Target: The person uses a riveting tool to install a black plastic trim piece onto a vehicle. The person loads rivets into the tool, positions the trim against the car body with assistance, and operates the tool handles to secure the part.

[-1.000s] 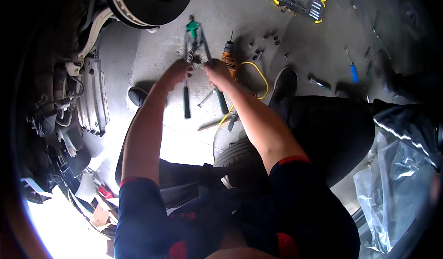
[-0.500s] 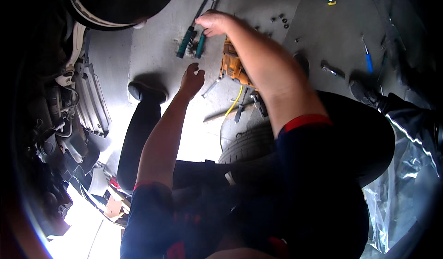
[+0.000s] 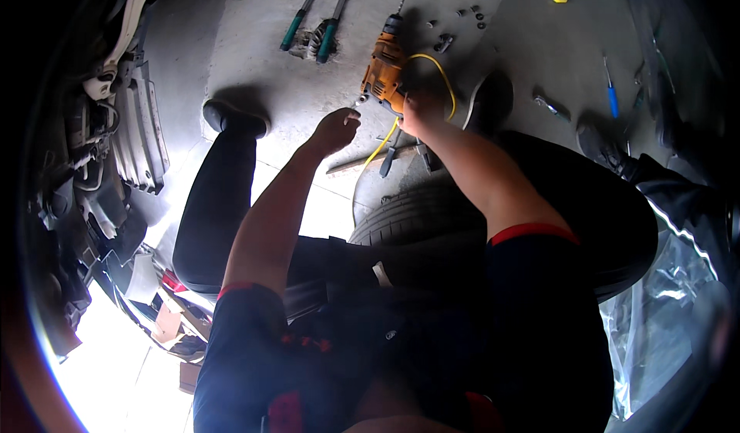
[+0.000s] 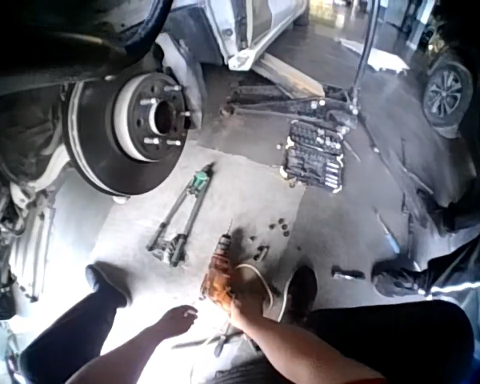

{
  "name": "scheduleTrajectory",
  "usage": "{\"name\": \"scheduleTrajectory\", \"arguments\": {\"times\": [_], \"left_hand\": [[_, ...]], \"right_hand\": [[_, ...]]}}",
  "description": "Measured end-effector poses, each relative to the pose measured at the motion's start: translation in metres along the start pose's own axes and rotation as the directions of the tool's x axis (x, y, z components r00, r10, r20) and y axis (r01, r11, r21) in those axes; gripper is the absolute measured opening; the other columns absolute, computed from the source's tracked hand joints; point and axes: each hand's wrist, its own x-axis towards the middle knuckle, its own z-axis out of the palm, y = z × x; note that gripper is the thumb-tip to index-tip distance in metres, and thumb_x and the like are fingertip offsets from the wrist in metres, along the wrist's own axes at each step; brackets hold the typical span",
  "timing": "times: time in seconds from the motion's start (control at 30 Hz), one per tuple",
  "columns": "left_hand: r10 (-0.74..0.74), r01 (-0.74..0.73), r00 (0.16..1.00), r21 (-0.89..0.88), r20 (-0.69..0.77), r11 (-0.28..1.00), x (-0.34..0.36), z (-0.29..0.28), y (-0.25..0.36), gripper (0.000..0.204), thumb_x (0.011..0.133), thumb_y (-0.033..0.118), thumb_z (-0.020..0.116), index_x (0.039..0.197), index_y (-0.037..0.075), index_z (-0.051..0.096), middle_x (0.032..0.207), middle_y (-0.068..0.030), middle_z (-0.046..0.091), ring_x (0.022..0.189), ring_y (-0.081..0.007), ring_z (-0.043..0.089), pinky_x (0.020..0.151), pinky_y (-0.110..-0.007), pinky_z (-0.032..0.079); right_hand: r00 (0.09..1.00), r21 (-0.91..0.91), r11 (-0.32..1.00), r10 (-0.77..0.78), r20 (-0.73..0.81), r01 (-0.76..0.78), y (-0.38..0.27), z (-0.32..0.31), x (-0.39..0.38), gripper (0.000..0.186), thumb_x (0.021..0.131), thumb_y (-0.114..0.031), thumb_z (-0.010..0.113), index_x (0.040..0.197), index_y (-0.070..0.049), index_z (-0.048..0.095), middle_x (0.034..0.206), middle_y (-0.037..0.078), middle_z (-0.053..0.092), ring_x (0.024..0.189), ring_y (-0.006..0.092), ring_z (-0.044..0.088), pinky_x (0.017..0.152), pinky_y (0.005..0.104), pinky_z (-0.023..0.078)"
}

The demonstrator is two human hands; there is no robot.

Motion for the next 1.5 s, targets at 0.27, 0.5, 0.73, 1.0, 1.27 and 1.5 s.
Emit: {"name": "scheduleTrajectory", "arguments": {"times": [0.27, 0.5, 0.73, 1.0, 1.27, 1.5], "left_hand": [[0.069, -0.071, 0.997, 0.445, 0.021, 0.893, -0.078, -0.102, 0.075, 0.03, 0.1, 0.019, 0.059, 0.126, 0.006, 0.066, 0.117, -0.0199, 0.074, 0.109, -0.0341, 0.072, 0.096, -0.043, 0.057], [0.09, -0.055, 0.992, 0.322, -0.093, 0.945, -0.2, -0.185, 0.127, 0.029, 0.104, 0.009, 0.054, 0.131, 0.004, 0.063, 0.124, -0.0142, 0.071, 0.114, -0.0247, 0.07, 0.099, -0.035, 0.056], [-0.013, -0.048, 0.994, 0.563, 0.104, 0.825, -0.152, -0.152, 0.111, 0.041, 0.1, 0.018, 0.063, 0.139, 0.007, 0.062, 0.12, -0.0179, 0.071, 0.109, -0.0313, 0.07, 0.098, -0.04, 0.054], [-0.103, 0.138, 0.99, 0.559, -0.094, 0.817, -0.171, -0.186, 0.116, 0.041, 0.103, 0.018, 0.058, 0.142, 0.007, 0.058, 0.125, -0.0178, 0.072, 0.107, -0.0301, 0.073, 0.095, -0.039, 0.056], [-0.021, 0.062, 0.995, 0.447, -0.096, 0.892, -0.194, -0.194, 0.115, 0.041, 0.1, 0.014, 0.062, 0.139, 0.004, 0.061, 0.124, -0.0188, 0.072, 0.109, -0.0317, 0.072, 0.097, -0.04, 0.056], [0.008, 0.034, 0.996, 0.467, -0.087, 0.884, -0.189, -0.176, 0.106, 0.043, 0.099, 0.017, 0.063, 0.14, 0.004, 0.06, 0.123, -0.0185, 0.072, 0.109, -0.032, 0.071, 0.099, -0.04, 0.055]], "right_hand": [[0.87, 0.073, 0.997, -0.071, 0.488, 0.04, -0.027, -0.125, 0.004, 0.041, 0.085, -0.028, 0.071, 0.116, -0.001, 0.071, 0.114, 0.017, 0.076, 0.101, 0.0276, 0.075, 0.085, 0.04, 0.061], [0.969, 0.206, 0.967, -0.184, 0.166, 0.148, -0.076, -0.238, 0.053, 0.04, 0.084, -0.035, 0.07, 0.095, 0.003, 0.074, 0.088, 0.017, 0.077, 0.085, 0.03, 0.076, 0.082, 0.0408, 0.06], [0.912, 0.473, 0.876, 0.269, -0.309, -0.098, -0.004, -0.15, 0.216, 0.061, 0.091, -0.045, 0.077, 0.136, -0.01, 0.057, 0.129, 0.015, 0.071, 0.118, 0.0381, 0.069, 0.097, 0.056, 0.056], [0.953, 0.366, 0.923, 0.208, -0.222, -0.116, -0.046, -0.122, 0.207, 0.071, 0.09, -0.046, 0.073, 0.142, -0.003, 0.049, 0.126, 0.021, 0.068, 0.115, 0.0336, 0.069, 0.098, 0.0442, 0.056], [0.764, -0.183, 0.892, -0.231, 0.602, 0.414, -0.055, -0.083, 0.079, 0.014, 0.086, -0.009, 0.065, 0.091, -0.004, 0.077, 0.1, 0.016, 0.078, 0.093, 0.031, 0.076, 0.074, 0.0471, 0.061], [0.972, 0.077, 0.993, -0.1, 0.212, 0.086, 0.007, 0.026, 0.049, 0.021, 0.089, -0.013, 0.064, 0.103, -0.004, 0.076, 0.118, 0.021, 0.073, 0.113, 0.0354, 0.071, 0.093, 0.0484, 0.057]]}}
